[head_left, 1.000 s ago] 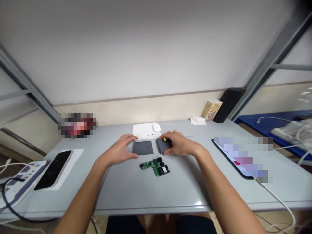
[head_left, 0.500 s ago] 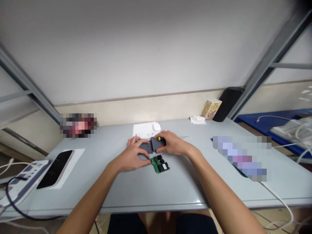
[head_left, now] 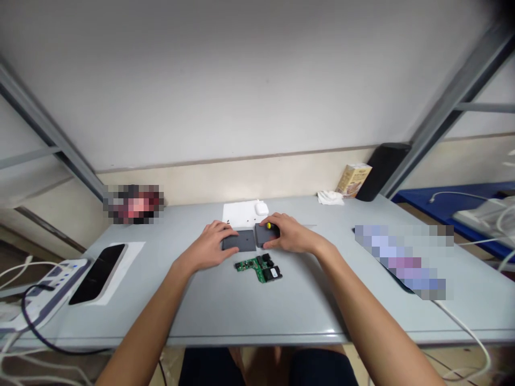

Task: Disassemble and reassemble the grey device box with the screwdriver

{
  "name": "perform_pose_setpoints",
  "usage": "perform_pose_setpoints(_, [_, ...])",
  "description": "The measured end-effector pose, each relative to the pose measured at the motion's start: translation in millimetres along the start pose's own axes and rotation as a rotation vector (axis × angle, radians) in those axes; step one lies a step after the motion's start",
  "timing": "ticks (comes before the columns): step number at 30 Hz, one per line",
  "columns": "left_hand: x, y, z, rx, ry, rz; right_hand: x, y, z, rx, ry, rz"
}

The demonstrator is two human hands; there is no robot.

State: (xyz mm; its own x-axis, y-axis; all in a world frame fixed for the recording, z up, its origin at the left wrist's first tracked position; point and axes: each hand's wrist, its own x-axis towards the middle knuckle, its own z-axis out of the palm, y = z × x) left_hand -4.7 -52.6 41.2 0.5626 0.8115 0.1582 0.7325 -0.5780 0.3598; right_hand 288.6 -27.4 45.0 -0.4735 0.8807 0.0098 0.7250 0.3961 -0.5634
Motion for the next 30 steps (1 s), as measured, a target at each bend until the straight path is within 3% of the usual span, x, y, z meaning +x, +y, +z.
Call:
perform_pose_setpoints(14, [0.9, -2.5, 3.3, -0.044, -0.014, -0.01, -0.3, 4.6, -2.3, 0.078, 0.052, -0.09])
perform_pose_setpoints(20, [0.1, -2.8, 2.8, -0.031, 0.016, -0.031, 1.6, 3.9, -3.5, 0.178, 0.055, 0.01])
perform_pose_setpoints(30, [1.9, 17.7, 11.4, -0.032, -0.03, 0.025, 3.3, 3.8, -1.5, 0.236, 0.07, 0.039])
